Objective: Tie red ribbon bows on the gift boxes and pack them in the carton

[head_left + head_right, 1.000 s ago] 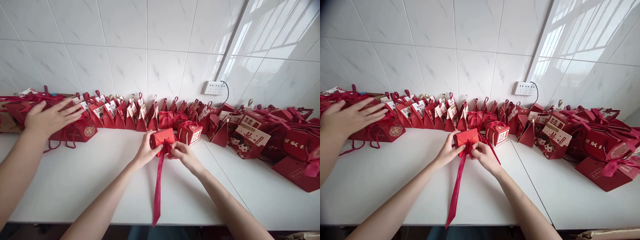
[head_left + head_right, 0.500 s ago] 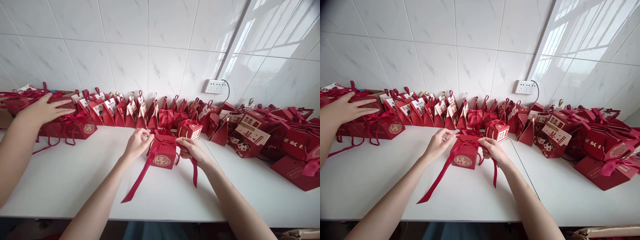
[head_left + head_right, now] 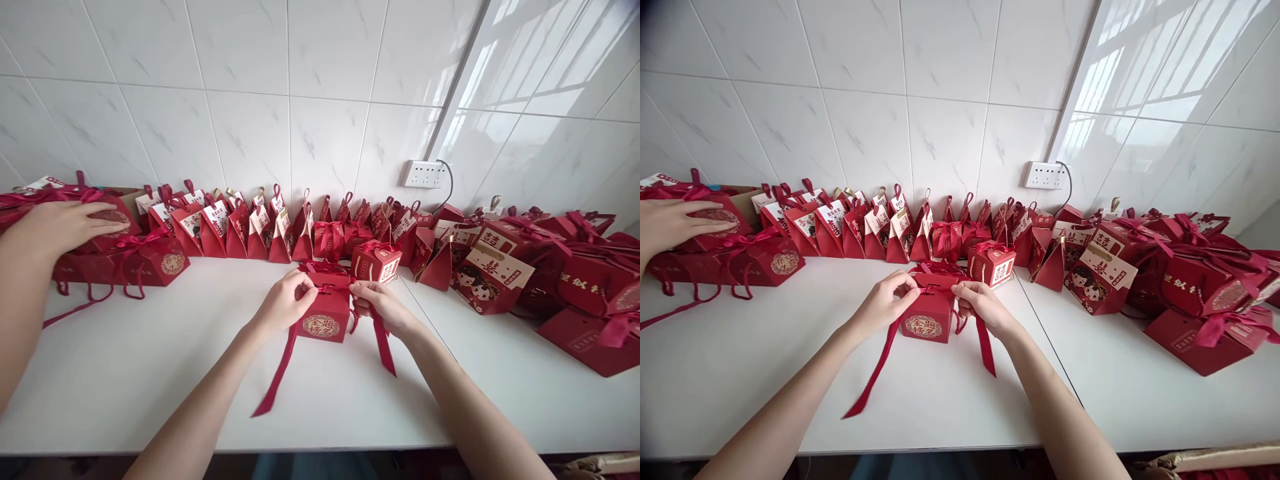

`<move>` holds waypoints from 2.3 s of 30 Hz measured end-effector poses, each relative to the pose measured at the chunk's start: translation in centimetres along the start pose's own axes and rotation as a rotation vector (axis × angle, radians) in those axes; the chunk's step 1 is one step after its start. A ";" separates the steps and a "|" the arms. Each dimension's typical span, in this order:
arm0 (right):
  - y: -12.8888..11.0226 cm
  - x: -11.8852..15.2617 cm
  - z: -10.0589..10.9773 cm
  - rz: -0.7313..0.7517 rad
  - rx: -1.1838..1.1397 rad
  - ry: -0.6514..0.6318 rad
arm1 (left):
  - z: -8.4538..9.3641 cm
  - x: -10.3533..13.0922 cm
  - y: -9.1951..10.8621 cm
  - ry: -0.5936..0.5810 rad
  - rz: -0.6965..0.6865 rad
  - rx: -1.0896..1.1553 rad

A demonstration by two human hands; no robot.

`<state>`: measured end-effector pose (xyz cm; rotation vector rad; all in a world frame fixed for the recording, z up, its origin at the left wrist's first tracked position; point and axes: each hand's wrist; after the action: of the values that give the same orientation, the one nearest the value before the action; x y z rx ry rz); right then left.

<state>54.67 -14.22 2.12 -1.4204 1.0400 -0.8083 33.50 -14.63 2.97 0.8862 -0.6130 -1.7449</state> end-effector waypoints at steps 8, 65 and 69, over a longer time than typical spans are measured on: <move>0.5 -0.2 0.2 0.014 -0.176 -0.017 | 2.2 -0.4 0.4 -0.269 0.284 0.276; 3.5 -1.3 3.1 -0.120 0.067 -0.355 | 1.9 -1.8 -5.6 -0.800 0.338 0.568; 3.1 -1.1 3.4 -0.118 0.081 -0.353 | 2.0 -1.8 -5.5 -0.784 0.337 0.535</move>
<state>56.93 -11.80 -1.24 -1.4992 0.6521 -0.6450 29.12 -11.17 0.53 0.3629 -1.6967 -1.5987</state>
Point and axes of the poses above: each hand's wrist, its own x-axis away from the middle knuckle, its own z-axis out of the back of the hand, y = z × x, and after that the axes turned 7 degrees about z, right-handed
